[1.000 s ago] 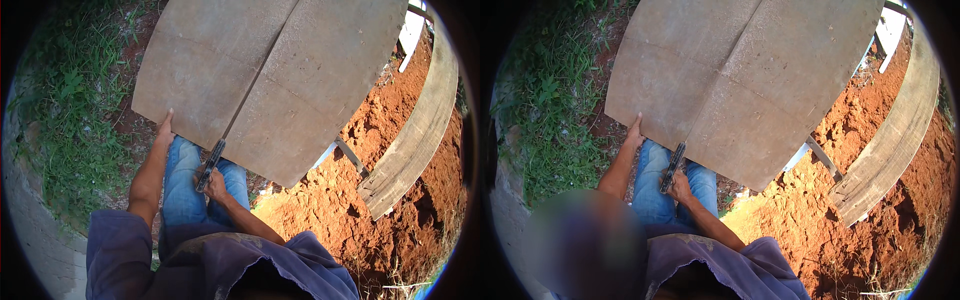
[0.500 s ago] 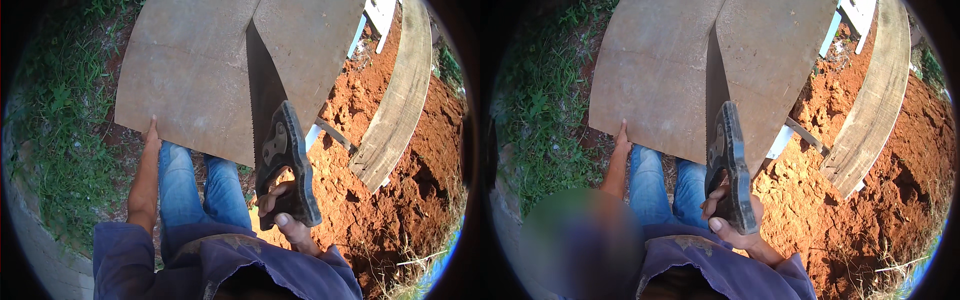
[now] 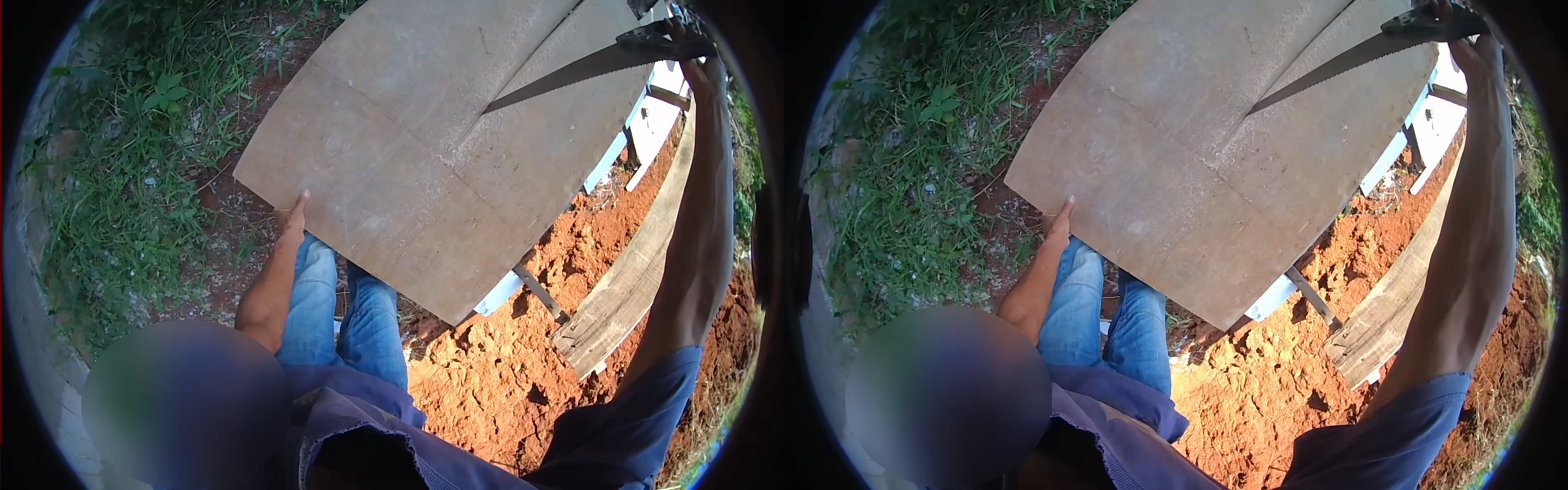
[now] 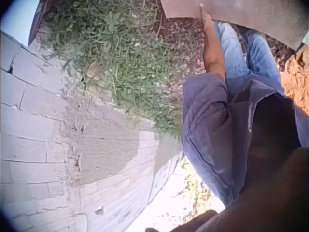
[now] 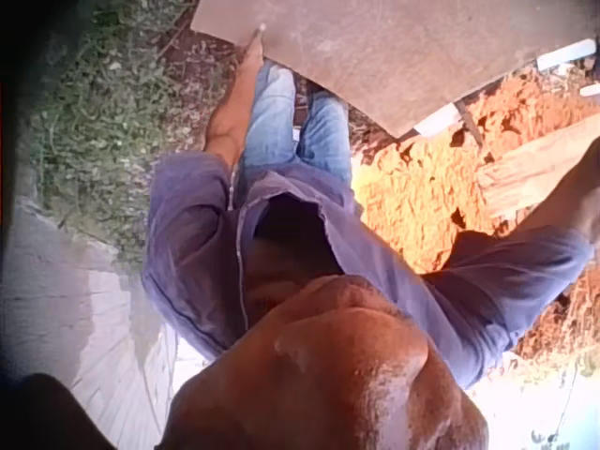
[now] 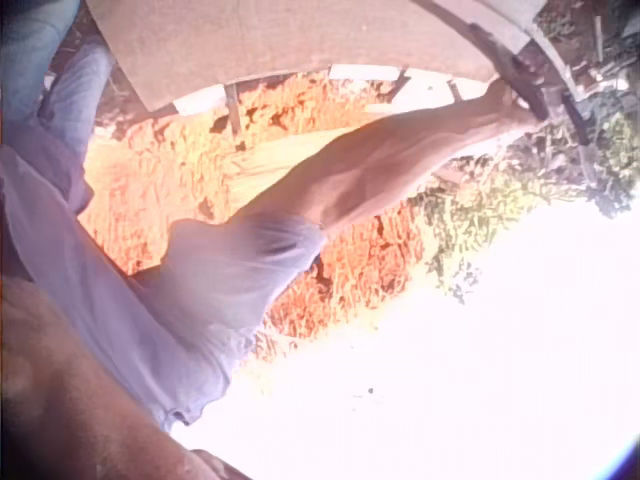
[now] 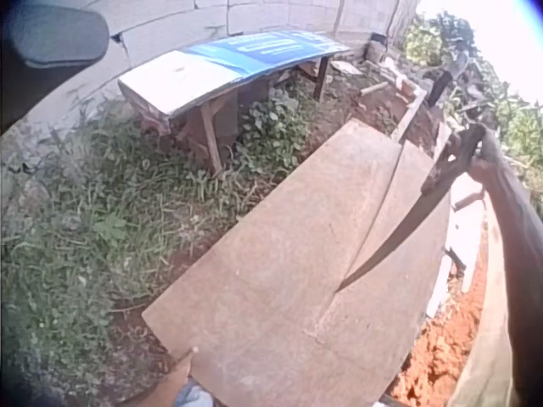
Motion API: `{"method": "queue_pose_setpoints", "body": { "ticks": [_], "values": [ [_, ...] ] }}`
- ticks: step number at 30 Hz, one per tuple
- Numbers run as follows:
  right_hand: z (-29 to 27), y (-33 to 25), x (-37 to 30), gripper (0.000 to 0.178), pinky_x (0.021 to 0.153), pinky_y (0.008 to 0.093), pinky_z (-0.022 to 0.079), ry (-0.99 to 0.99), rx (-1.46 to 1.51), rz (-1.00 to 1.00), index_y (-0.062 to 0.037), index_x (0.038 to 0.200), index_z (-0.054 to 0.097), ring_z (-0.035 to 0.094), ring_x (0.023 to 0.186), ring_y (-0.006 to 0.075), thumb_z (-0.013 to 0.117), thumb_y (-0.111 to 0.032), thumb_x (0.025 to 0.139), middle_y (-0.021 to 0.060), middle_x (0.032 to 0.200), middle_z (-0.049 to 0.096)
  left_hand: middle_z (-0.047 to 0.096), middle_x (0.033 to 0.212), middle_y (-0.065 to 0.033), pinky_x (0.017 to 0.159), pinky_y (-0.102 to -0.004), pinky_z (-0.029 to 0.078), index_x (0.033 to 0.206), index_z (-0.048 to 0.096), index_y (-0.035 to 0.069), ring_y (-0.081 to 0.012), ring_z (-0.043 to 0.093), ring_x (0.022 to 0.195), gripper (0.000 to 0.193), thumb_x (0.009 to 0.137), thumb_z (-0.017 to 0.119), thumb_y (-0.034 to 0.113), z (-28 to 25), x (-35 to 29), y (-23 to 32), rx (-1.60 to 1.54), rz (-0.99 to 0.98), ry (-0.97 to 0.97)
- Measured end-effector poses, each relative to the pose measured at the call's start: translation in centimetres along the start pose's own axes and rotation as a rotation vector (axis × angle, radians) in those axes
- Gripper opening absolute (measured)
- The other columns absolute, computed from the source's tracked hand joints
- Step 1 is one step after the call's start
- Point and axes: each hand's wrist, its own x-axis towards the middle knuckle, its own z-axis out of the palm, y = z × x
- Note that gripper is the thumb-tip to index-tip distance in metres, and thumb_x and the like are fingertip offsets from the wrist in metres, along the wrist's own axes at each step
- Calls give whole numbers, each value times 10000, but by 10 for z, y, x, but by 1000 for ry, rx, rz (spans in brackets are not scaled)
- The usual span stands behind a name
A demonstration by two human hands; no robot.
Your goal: The recorder uses a handsaw to cut a large wooden board positioned outdoors.
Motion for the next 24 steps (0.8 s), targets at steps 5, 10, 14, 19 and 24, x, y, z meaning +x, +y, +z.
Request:
{"method": "queue_pose_setpoints", "body": {
  "ticks": [5, 10, 14, 19, 24],
  "values": [
    [34, 114, -48, 813, 1115, 574, 425, 296, -82, -334, 169, 1475, 117, 331, 1351, 594, 569, -236, 934, 419, 1476, 252, 612, 1258, -185, 941, -393, 513, 1280, 514, -16, -265, 607, 1114, 784, 707, 911, 342, -50, -8, 21, 133, -116, 93],
    [208, 300, -219, 780, 1135, 485, 374, 107, -235, -349, 9, 1551, 168, 464, 1340, 410, 556, -179, 901, 378, 1498, 287, 618, 1257, -163, 947, -397, 507, 1294, 505, -8, -272, 610, 1113, 785, 710, 909, 327, -74, 22, -16, 131, -90, 123],
    [290, 499, -334, 913, 937, 507, 544, 667, -301, -197, -114, 1550, 160, 700, 924, 317, 739, -287, 866, 228, 1187, 620, 619, 1268, -161, 955, -402, 500, 1315, 499, -16, -292, 609, 1126, 797, 726, 894, 346, -59, 8, -8, 67, -67, 64],
    [223, 745, -420, 414, 760, 327, 539, 558, -827, 377, 12, 1152, 629, 675, 865, 185, 812, -170, 828, 84, 941, 705, 616, 1281, -158, 966, -408, 511, 1333, 500, -12, -295, 612, 1139, 781, 747, 881, 337, -71, -10, 28, 84, -105, 57],
    [106, 849, -411, 284, 789, 417, 570, -20, -1259, -10, -34, 1082, 653, 668, 715, 234, 741, -143, 835, 119, 874, 693, 608, 1288, -145, 890, -492, 574, 1366, 491, 43, -296, 630, 1119, 777, 759, 876, 338, -42, -32, 40, -56, -134, -117]
  ]
}}
